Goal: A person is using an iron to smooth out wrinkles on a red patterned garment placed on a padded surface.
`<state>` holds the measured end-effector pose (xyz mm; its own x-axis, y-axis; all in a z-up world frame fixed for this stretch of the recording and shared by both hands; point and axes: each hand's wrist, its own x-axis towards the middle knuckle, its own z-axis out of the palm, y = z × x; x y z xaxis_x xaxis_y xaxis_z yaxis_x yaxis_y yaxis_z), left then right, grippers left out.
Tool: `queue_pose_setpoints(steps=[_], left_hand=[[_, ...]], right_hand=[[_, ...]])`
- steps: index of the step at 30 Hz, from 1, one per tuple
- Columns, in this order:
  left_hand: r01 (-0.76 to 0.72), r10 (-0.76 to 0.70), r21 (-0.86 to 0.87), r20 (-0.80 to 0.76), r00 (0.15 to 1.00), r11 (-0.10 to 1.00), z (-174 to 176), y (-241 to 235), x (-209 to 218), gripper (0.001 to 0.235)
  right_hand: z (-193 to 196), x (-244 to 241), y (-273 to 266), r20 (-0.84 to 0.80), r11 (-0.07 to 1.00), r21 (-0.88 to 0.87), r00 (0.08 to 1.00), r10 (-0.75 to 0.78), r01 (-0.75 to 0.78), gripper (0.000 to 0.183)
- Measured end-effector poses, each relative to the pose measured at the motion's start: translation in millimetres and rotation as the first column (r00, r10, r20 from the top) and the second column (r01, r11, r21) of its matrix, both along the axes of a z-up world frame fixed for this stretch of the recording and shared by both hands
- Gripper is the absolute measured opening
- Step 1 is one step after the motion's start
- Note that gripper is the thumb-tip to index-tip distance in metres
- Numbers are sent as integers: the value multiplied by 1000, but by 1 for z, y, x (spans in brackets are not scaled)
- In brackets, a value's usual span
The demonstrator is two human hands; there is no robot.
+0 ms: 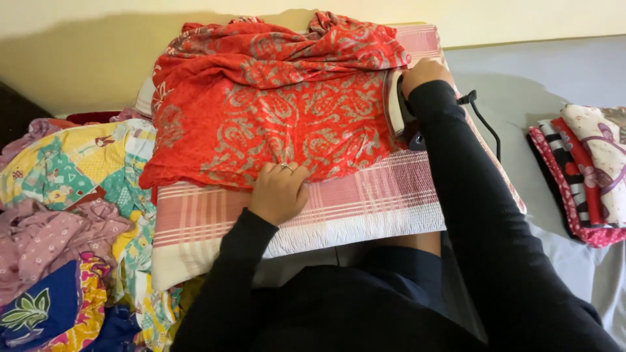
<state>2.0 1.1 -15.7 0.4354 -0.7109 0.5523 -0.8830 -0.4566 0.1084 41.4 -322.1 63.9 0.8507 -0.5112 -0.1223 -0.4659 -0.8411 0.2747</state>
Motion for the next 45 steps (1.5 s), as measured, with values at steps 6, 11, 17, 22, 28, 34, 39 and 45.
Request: queue_pose_setpoints(steps=[6, 11, 17, 22, 28, 34, 39, 45], left_hand=[[-244, 218, -25, -366, 905, 969, 24, 15, 60, 25], [-819, 833, 176, -219, 508, 546, 1, 45, 156, 48], [-902, 872, 217, -414, 261, 373, -11, 70, 191, 62], [-866, 848, 286, -470, 245, 410, -11, 84, 203, 56], [-805, 806, 260, -445, 391, 534, -41, 103, 223, 31], [-876, 850, 240, -443, 285, 419, -6, 93, 197, 34], [-899, 838, 136, -439, 323, 417, -9, 94, 195, 31], [-896, 821, 92, -448, 352, 435, -18, 92, 200, 32]], right_hand=[[-9, -38, 16, 297, 981, 151, 941, -161, 121, 55], [-6, -48, 26, 250, 983, 75, 952, -179, 166, 57], [-3, -32, 16, 266, 967, 217, 945, -191, 134, 58], [-15, -6, 1, 355, 987, 133, 925, -136, 94, 53], [-1, 5, 0, 355, 999, 35, 934, -45, 35, 56], [3, 9, -2, 265, 986, 130, 955, -131, 99, 56], [6, -11, 9, 302, 993, 120, 953, -28, -9, 55], [17, -34, 31, 234, 983, 71, 961, 148, -169, 54]])
